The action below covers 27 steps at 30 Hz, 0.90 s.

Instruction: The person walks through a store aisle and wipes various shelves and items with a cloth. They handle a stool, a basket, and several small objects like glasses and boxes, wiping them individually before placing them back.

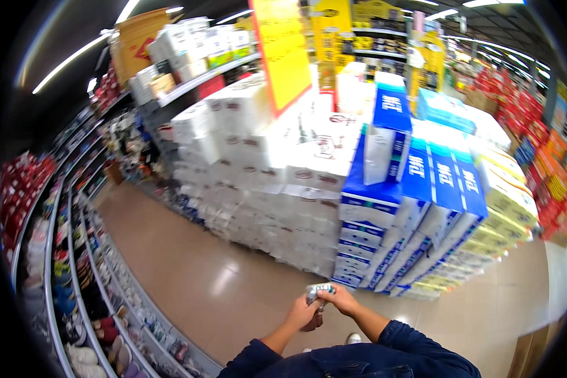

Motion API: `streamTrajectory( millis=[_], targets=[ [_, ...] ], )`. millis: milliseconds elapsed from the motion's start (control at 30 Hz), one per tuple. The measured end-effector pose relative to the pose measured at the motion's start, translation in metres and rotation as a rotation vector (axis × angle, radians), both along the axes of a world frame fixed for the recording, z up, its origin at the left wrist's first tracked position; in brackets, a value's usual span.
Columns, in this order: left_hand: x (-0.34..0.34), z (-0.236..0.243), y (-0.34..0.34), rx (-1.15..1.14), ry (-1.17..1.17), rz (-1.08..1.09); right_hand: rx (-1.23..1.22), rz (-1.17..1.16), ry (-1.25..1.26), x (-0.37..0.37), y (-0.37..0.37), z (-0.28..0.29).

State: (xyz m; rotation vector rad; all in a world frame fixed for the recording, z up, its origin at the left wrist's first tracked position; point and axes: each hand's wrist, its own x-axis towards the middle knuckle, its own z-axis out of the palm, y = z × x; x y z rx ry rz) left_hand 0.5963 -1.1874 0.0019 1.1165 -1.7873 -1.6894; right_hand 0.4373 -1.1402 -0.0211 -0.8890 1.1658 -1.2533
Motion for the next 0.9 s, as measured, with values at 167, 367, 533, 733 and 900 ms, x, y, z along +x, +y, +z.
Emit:
streamTrajectory(
  millis=[167, 367, 533, 733, 900],
  targets=[
    [-0.100, -0.016, 0.060, 0.149, 0.185, -0.386, -0.062, -0.142, -0.313, -0.080, 0.100, 0.040],
    [-0.225, 0.010, 0.179, 0.163, 0.219, -0.716, -0.059, -0.587, 0.008, -0.164, 0.249, 0.049],
    [-0.341, 0.014, 0.330, 0.293, 0.220, -1.141, -0.146, -0.998, -0.115, -0.223, 0.427, 0.061],
    [-0.423, 0.019, 0.465, 0.495, 0.118, -1.564, -0.256, -1.268, -0.097, -0.241, 0.575, 0.075],
    [-0.486, 0.004, 0.554, 0.499, 0.048, -1.428, -0.328, -1.502, -0.357, -0.269, 0.645, 0.011]
  ],
)
